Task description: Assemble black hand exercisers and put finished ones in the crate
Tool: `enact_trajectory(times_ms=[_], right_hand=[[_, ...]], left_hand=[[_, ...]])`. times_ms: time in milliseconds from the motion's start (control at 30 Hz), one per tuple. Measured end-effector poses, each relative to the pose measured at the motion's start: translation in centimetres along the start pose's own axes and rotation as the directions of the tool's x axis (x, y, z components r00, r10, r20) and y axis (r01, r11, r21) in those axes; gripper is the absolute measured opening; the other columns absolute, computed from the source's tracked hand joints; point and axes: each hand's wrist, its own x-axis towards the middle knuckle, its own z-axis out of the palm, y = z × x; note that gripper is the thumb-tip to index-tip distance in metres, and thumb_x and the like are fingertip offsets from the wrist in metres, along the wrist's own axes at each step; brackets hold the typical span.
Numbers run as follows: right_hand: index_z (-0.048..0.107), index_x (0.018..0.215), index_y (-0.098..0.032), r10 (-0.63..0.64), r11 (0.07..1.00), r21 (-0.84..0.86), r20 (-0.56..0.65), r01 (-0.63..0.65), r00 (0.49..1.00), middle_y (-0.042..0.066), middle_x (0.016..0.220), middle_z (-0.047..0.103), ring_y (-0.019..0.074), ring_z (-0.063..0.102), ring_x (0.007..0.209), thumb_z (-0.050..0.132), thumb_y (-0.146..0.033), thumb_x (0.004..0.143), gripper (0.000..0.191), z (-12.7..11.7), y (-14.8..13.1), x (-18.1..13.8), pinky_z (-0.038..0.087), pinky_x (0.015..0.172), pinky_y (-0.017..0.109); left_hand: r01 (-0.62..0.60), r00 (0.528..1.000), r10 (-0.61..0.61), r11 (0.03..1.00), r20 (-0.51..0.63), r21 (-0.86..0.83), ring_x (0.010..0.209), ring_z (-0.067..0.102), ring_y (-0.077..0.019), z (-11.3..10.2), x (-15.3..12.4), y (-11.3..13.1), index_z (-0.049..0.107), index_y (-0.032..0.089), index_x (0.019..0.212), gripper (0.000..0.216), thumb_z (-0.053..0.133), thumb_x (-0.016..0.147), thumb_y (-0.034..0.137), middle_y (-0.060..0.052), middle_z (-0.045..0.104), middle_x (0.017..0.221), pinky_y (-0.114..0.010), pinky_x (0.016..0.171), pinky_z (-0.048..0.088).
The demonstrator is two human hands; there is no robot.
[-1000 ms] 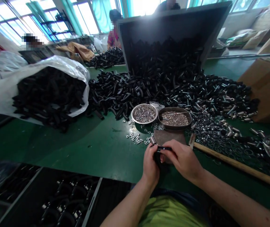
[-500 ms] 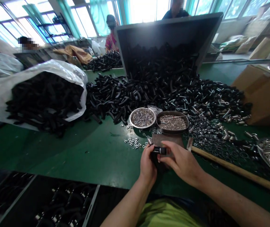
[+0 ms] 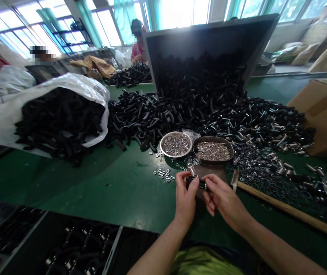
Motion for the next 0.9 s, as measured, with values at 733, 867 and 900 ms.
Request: enact_trajectory(times_ms=[733, 867, 900], right_hand=[[0.069, 0.084, -0.021, -0.230, -0.131, -0.807, 0.590, 0.576, 0.774, 0.003, 0.087, 0.065, 0.0173, 0.055, 0.089, 0.054, -0.020, 0.084, 0.015, 0.9, -7.5, 16.8, 0.040, 0.077, 0.029], [0.071, 0.085, -0.024, -0.056, -0.264, -0.723, 0.673, 0.639, 0.738, 0.003, 0.087, 0.065, 0.0193, 0.054, 0.091, 0.062, -0.018, 0.077, 0.013, 2.9, -7.2, 19.6, 0.038, 0.070, 0.028], [0.071, 0.085, -0.024, -0.022, -0.271, -0.711, 0.679, 0.649, 0.734, 0.003, 0.086, 0.065, 0.0197, 0.053, 0.092, 0.064, -0.017, 0.074, 0.015, 3.2, -7.2, 20.0, 0.037, 0.068, 0.027]], left_hand=[[-0.573, 0.794, -0.059, 0.256, 0.604, 0.778, 0.097, 0.051, -0.0262, -2.0, 2.7, -1.6, 0.053, 0.020, 0.105, 0.058, 0.074, 0.058, 0.047, -0.005, 0.058, 0.105, -0.045, 0.086, 0.041], [-0.567, 0.793, -0.060, 0.295, 0.607, 0.769, 0.097, 0.051, -0.0251, -2.3, 2.9, -1.8, 0.053, 0.019, 0.107, 0.059, 0.074, 0.059, 0.048, -0.005, 0.058, 0.105, -0.044, 0.087, 0.040], [-0.565, 0.792, -0.061, 0.304, 0.608, 0.767, 0.097, 0.050, -0.0249, -2.3, 2.9, -1.8, 0.053, 0.019, 0.107, 0.059, 0.073, 0.060, 0.047, -0.005, 0.058, 0.105, -0.044, 0.088, 0.039]])
